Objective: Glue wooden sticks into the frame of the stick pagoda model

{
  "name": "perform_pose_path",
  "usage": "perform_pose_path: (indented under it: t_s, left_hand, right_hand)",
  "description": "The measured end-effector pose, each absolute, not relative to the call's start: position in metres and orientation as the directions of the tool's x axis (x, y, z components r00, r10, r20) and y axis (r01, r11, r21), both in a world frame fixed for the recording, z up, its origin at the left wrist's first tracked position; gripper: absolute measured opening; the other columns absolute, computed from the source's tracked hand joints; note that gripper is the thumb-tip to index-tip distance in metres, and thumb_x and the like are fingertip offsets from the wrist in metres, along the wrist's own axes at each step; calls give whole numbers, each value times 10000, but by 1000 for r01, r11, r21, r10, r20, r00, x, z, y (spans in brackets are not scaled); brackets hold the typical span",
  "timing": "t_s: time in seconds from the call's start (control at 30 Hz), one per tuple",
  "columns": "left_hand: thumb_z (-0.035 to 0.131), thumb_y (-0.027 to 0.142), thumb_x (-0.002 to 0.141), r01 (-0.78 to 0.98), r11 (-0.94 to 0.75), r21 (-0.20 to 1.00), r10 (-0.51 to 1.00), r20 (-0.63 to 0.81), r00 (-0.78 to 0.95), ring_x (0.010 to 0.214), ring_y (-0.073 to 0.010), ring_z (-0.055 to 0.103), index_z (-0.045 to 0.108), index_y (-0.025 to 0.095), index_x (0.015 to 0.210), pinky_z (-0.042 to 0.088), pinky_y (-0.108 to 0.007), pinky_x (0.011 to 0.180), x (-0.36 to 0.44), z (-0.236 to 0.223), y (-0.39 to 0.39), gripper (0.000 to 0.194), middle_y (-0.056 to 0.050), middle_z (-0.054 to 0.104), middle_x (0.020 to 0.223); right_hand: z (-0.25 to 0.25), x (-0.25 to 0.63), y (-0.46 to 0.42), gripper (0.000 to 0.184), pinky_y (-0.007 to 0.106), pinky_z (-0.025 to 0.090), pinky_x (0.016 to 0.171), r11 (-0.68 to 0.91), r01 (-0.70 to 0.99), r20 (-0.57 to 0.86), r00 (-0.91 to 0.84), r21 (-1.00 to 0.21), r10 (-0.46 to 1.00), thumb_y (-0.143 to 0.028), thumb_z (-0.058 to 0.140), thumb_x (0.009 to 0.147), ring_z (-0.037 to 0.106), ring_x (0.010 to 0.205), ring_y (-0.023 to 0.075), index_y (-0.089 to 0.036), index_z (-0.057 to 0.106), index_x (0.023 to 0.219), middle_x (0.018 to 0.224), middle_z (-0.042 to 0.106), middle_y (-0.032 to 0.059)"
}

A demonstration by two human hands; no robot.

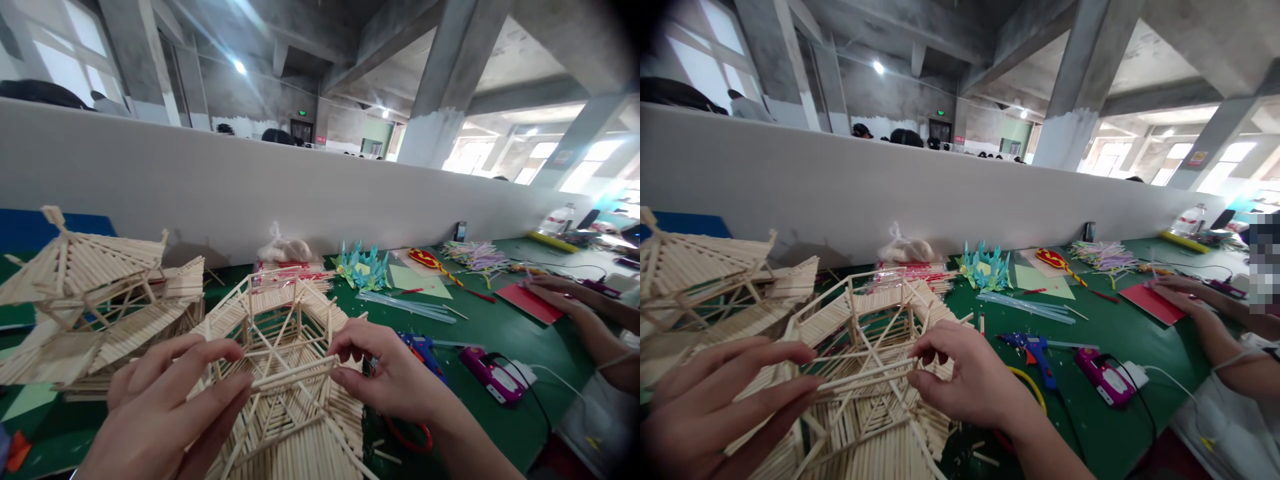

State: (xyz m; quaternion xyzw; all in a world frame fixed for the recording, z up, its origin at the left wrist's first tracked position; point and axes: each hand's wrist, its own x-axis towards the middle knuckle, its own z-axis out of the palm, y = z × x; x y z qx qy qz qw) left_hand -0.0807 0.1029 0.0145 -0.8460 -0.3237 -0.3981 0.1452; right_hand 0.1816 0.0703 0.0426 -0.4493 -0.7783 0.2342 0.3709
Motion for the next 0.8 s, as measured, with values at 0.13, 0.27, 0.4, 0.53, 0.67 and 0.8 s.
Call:
perform_pose_path:
  t_s: [0.13,0.27,0.4,0.53,0.67,0.8]
  left_hand:
    - [535,126,742,663,-748,20,427,780,458,904,-286,513,608,328,852,370,-430,706,-80,15,104,242,-10,616,929]
    - [529,133,742,659,-751,35,442,768,464,914,-289,507,612,334,874,367,-448,735,-80,17,103,254,-15,614,942]
    - [546,145,745,651,-759,17,425,771,475,918,-289,497,605,326,871,365,-439,721,-80,17,103,228,-17,602,944]
    - [547,148,742,665,-747,7,422,778,465,901,-276,504,609,323,855,362,-434,738,-80,17,103,217,-15,607,941]
    - [543,192,761,659,-752,10,424,773,472,906,-283,511,608,327,869,365,-430,733,-80,18,103,184,-18,614,940]
    - [553,236,792,678,-734,39,477,739,475,958,-308,493,588,312,1009,368,-462,748,-81,26,95,232,-52,581,1007]
  right_hand:
    - [41,182,68,172,252,438,646,481,527,368,-311,-700,876,-138,602,731,506,706,110,-183,629,895,794,603,1]
    - [38,181,64,193,251,450,626,453,508,367,-266,-732,891,-145,605,741,530,704,113,-173,650,927,825,633,28]
    - [36,181,61,194,250,460,627,468,493,400,-243,-733,884,-136,587,757,543,705,115,-179,660,932,813,647,27]
    - [36,179,57,183,255,465,659,467,501,410,-228,-729,883,-148,562,791,576,756,126,-155,672,937,835,655,50]
    - [37,177,54,206,243,466,656,461,528,413,-215,-713,885,-132,555,790,579,758,124,-143,675,957,813,645,44]
    - [33,179,54,232,242,475,642,454,529,402,-217,-717,889,-136,563,788,580,742,121,-156,661,997,850,647,41]
